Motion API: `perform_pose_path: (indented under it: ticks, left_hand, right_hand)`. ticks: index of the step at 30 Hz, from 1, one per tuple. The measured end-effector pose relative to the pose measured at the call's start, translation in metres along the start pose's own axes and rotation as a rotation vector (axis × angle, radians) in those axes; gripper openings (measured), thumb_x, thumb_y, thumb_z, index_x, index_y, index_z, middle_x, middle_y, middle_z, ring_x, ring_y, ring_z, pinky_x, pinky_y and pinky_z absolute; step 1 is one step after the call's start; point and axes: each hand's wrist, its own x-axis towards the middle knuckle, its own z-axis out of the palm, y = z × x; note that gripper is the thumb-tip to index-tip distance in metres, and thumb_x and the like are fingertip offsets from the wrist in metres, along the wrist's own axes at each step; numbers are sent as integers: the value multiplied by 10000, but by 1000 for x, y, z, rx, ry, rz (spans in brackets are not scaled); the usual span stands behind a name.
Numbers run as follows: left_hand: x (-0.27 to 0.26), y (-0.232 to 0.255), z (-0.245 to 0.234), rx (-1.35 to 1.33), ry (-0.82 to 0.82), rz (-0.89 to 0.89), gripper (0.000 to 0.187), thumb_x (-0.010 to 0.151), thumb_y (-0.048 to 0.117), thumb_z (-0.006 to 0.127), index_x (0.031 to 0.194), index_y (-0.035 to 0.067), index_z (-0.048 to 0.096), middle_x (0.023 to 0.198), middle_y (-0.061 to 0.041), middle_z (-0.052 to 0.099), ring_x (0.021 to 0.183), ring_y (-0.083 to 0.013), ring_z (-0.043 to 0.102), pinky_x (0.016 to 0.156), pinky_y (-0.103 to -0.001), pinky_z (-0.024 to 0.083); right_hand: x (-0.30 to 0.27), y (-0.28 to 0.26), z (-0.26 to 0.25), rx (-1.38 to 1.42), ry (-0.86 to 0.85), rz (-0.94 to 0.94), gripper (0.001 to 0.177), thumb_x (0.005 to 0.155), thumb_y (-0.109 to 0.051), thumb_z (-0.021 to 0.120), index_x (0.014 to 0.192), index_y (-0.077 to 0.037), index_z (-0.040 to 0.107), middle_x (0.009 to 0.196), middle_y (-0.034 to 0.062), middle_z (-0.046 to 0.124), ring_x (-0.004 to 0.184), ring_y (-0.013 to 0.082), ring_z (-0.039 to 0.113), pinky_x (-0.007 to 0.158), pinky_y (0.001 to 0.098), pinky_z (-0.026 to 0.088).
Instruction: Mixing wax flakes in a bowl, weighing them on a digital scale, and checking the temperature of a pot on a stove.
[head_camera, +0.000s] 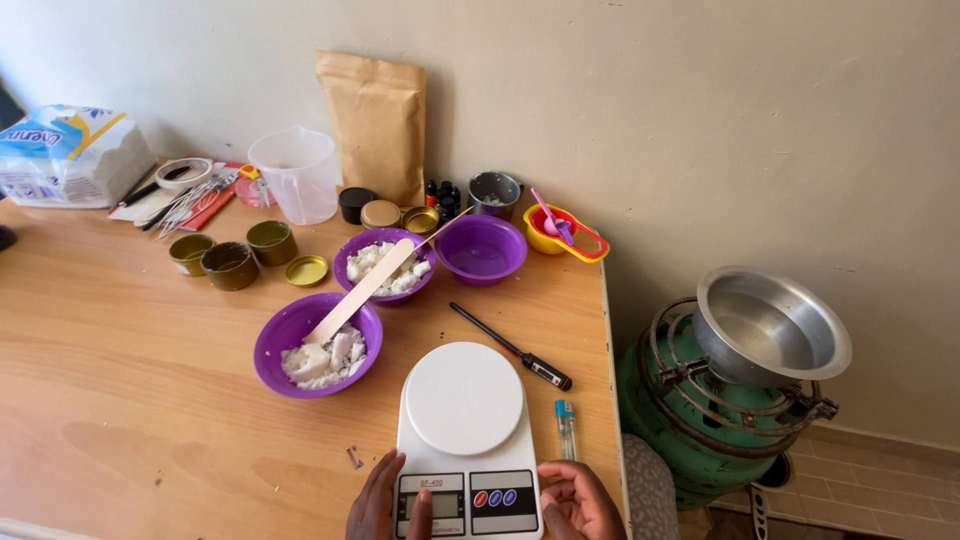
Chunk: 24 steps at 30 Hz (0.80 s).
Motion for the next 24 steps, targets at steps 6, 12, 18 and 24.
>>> perform_pose_path:
  ticks: [6, 12, 18, 24]
  left_hand:
    - [1, 9, -6, 26, -31, -199, 537, 668, 404, 645, 1183, 251, 633, 927, 12, 741, 857, -157, 675, 784, -279, 532]
    - [2, 1, -9, 36, -120, -218, 610, 626, 344, 687, 1224, 255, 598, 1091, 88, 725, 947, -144, 670, 818, -283, 534]
    - [7, 7, -12, 48, -173, -287, 646, 593, 318, 684, 1232, 279, 597, 976, 31, 745, 925, -156, 679, 814, -284, 544]
    - [4, -12, -3, 102, -158, -59, 721, 608, 329, 686, 1306, 244, 532, 1256, 48, 646, 993, -227, 652, 853, -336, 505]
  right_hand:
    - [-2, 5, 13, 65, 165, 4, 324, 767, 111, 607, 1065, 25, 703, 708, 202, 644, 551, 226, 591, 491, 307, 485]
    - [6, 14, 3, 78, 71, -2, 320, 774, 87, 629, 1082, 38, 700, 736, 208, 664, 634, 236, 624, 548, 307, 506]
    - [-1, 6, 4, 35, 62, -45, 314, 766, 44, 642, 1067, 11, 724, 713, 171, 692, 655, 203, 651, 630, 273, 498]
    - [3, 5, -7, -28, -38, -6, 291, 798, -128, 641, 1054, -28, 737, 809, 106, 696, 711, 180, 654, 671, 309, 576]
